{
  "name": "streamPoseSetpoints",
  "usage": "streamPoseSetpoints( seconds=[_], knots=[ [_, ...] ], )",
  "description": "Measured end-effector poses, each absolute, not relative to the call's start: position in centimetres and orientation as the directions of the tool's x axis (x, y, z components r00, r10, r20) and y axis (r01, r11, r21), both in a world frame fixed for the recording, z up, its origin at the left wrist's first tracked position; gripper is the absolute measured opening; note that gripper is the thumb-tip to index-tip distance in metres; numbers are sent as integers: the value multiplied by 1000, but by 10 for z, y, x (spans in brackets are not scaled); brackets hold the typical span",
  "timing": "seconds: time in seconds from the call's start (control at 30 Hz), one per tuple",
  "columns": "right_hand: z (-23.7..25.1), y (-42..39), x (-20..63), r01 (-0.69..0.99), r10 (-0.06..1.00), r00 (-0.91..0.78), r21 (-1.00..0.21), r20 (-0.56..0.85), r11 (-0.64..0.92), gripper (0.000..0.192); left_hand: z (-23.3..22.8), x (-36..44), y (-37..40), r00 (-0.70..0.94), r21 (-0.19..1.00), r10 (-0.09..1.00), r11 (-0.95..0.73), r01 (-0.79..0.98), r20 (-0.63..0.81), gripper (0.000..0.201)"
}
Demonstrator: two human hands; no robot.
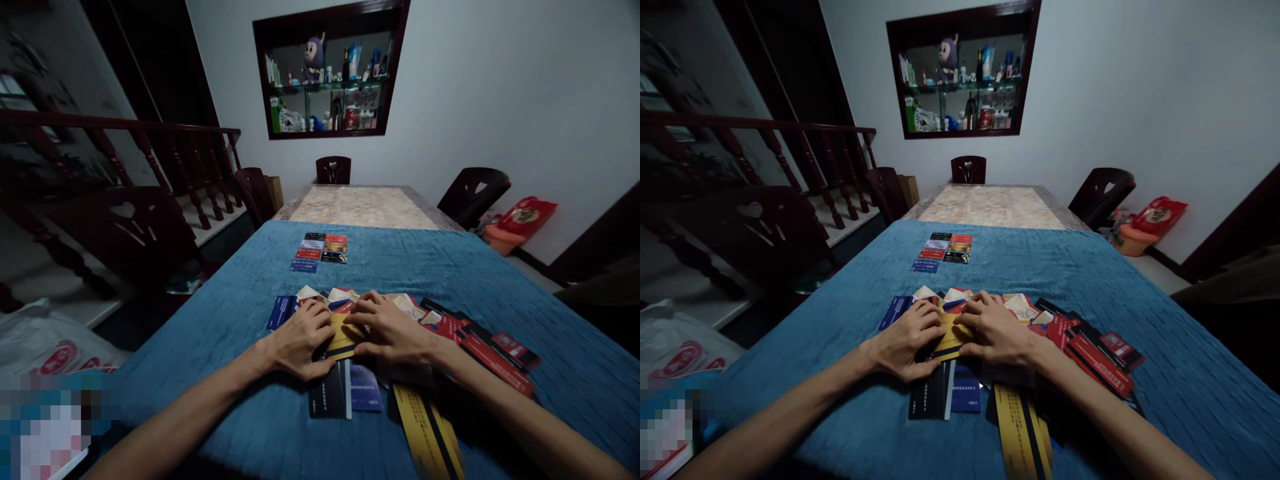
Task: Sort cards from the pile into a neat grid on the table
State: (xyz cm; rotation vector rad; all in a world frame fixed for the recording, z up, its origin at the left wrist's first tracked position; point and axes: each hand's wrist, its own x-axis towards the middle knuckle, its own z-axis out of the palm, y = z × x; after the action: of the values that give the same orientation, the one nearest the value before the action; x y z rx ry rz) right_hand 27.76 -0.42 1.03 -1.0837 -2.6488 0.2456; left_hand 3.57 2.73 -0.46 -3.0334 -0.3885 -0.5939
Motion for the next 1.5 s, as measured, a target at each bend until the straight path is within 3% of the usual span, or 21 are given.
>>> streamPoseSetpoints(
  seconds=[0.13, 0.4, 0.53, 0.67, 0.8, 1.5],
  knots=[
    [15, -5, 279, 641, 692, -707, -283, 146, 714, 43, -3, 36, 27, 883, 20, 214, -974, 227, 417, 19],
    [8, 0, 279, 636, 707, -682, -326, 188, 700, 21, -7, 35, 35, 791, 103, 167, -986, 131, 589, 12],
    [4, 4, 281, 632, 733, -641, -384, 227, 673, 20, -9, 34, 40, 724, 198, 242, -969, 146, 646, 17],
    [4, 3, 280, 644, 757, -603, -406, 252, 648, 22, -8, 34, 42, 722, 306, 351, -931, 200, 597, 24],
    [4, 1, 278, 683, 797, -539, -412, 272, 603, 27, -10, 34, 45, 700, 335, 395, -914, 230, 595, 25],
    [-15, 4, 276, 821, 783, -477, -116, 399, 559, 37, -21, 35, 51, 654, 387, 457, -885, 261, 603, 31]
  ],
)
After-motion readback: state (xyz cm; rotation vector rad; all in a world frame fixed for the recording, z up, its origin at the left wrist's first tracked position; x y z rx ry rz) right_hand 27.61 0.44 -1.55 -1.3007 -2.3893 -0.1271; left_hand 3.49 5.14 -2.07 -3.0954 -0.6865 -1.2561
